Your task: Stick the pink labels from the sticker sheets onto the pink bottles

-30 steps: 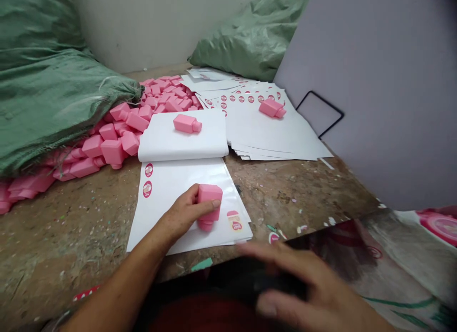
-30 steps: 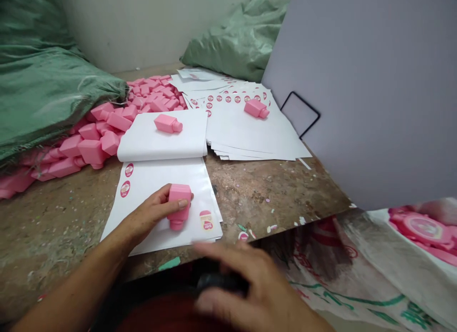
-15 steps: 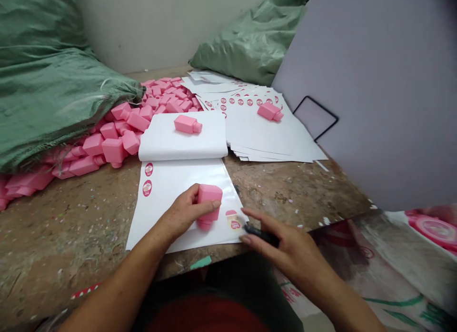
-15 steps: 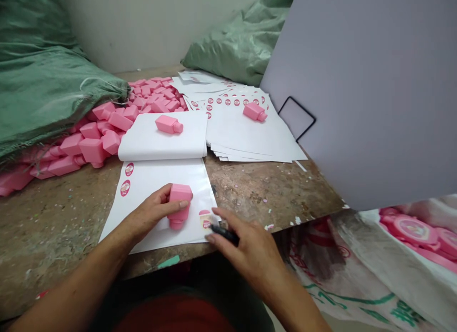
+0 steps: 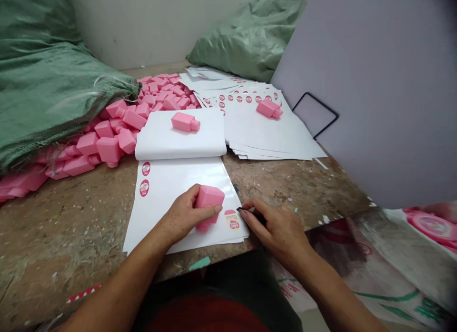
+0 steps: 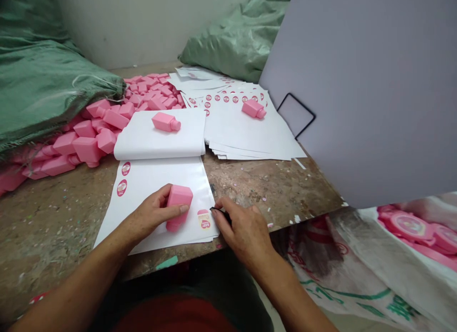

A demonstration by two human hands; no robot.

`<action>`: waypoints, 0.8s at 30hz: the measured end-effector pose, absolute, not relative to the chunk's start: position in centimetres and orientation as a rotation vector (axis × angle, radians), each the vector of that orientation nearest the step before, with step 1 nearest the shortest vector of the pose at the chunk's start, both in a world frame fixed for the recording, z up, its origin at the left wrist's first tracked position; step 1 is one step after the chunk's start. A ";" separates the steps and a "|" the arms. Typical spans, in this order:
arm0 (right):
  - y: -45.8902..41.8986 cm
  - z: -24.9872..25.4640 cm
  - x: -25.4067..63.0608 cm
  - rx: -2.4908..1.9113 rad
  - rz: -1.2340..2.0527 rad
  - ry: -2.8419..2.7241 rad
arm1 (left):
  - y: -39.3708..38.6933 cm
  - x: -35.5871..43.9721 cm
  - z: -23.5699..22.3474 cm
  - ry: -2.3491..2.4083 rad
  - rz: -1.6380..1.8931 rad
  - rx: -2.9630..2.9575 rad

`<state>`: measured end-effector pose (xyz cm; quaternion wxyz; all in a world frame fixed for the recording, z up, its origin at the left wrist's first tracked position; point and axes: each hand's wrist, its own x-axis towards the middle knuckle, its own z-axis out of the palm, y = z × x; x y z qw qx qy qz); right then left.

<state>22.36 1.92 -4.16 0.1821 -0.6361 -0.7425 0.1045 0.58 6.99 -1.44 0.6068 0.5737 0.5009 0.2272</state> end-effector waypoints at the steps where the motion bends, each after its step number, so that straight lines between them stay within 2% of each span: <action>1: 2.0 -4.1 22.3 -1.792 0.288 -2.100 | 7.0 0.6 -1.5 1.158 0.524 1.326; 24: 1.6 -4.5 22.3 -1.754 0.251 -2.107 | 7.0 0.2 -1.3 1.155 0.461 1.409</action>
